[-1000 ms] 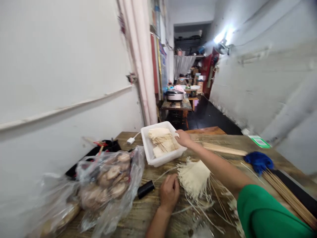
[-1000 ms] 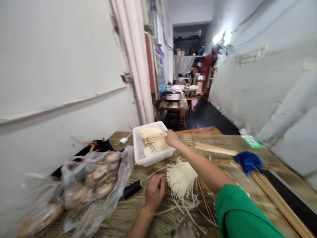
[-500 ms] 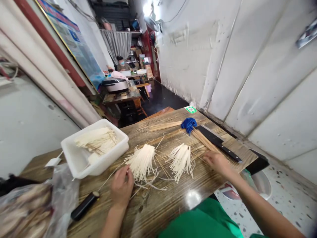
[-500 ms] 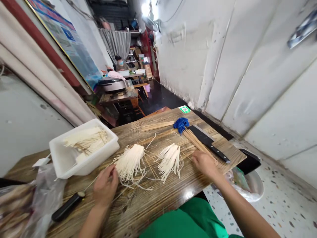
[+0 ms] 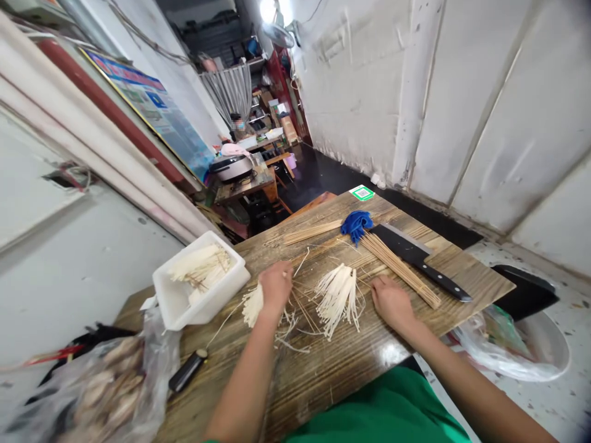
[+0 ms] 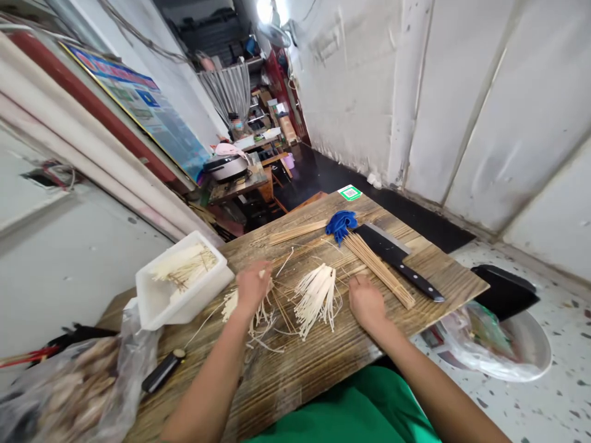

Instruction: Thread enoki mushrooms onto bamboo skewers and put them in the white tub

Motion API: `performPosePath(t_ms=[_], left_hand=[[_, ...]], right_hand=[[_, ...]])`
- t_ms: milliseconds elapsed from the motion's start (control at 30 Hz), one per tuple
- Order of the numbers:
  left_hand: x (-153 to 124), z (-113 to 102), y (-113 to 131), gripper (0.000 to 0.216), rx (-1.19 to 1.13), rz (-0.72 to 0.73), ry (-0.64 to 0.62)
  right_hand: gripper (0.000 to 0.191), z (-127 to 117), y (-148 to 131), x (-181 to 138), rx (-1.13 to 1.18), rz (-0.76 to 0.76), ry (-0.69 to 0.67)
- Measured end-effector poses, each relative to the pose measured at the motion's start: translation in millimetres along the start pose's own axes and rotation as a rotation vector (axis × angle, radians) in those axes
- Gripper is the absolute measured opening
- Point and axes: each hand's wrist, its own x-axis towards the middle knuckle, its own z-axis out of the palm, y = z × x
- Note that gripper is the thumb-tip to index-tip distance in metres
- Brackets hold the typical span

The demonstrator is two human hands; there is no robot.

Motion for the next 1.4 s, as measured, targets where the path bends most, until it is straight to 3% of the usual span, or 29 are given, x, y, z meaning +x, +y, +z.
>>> performPosePath(t_ms=[67, 200, 267, 367, 500, 600, 667, 733, 867, 1067, 1233, 1400], left_hand=[[9.6, -18.8, -22.8, 0.028, 0.006, -0.207, 0.034], [5.2, -44.3, -59.9, 0.024, -0.006, -0.258, -0.059], [-3.3, -43.6, -65.7, 0.024, -0.006, -0.252, -0.073], [-15.9, -33.0, -65.6, 0.025, -0.016, -0.237, -0.068], [-39.4, -25.5, -74.4, 0.033, -0.055, -0.224, 0.04], [-67.4, -27.3, -95.9, 0.036, -0.093, -0.235, 0.255], [-87.6, -27.2, -112.4, 0.035, -0.113, -0.244, 0.426], [-105.2, -24.4, -125.8, 0.035, -0.126, -0.251, 0.516], [-124.6, -12.1, -137.8, 0.034, -0.127, -0.257, 0.592], [-124.6, 0.7, -137.1, 0.034, -0.197, -0.233, 0.65], [-120.6, 1.2, -131.2, 0.033, -0.228, -0.248, 0.688], [-118.2, 1.2, -122.8, 0.035, -0.219, -0.233, 0.641]], right_hand=[[0.023, 1.0, 1.8, -5.6, 0.019, -0.027, 0.067], [0.028, -13.9, -17.2, -6.1, 0.054, -0.152, 0.215], [0.028, -24.7, -43.5, 5.7, 0.102, -0.282, 0.138], [0.026, -29.2, -95.8, 35.3, 0.146, -0.407, -0.104], [0.038, -7.9, -154.8, 69.1, 0.073, -0.377, -0.265], [0.036, 11.3, -176.5, 81.1, 0.008, -0.297, -0.316], [0.03, 19.4, -183.4, 85.9, -0.026, -0.233, -0.374], [0.027, 24.1, -187.9, 89.3, -0.049, -0.191, -0.421], [0.026, 29.5, -193.1, 91.4, -0.083, -0.168, -0.431], [0.03, 30.2, -190.4, 95.5, -0.114, -0.178, -0.363], [0.028, 5.8, -189.6, 96.4, -0.163, -0.252, -0.288], [0.025, -41.6, -195.3, 87.9, -0.255, -0.37, -0.183]])
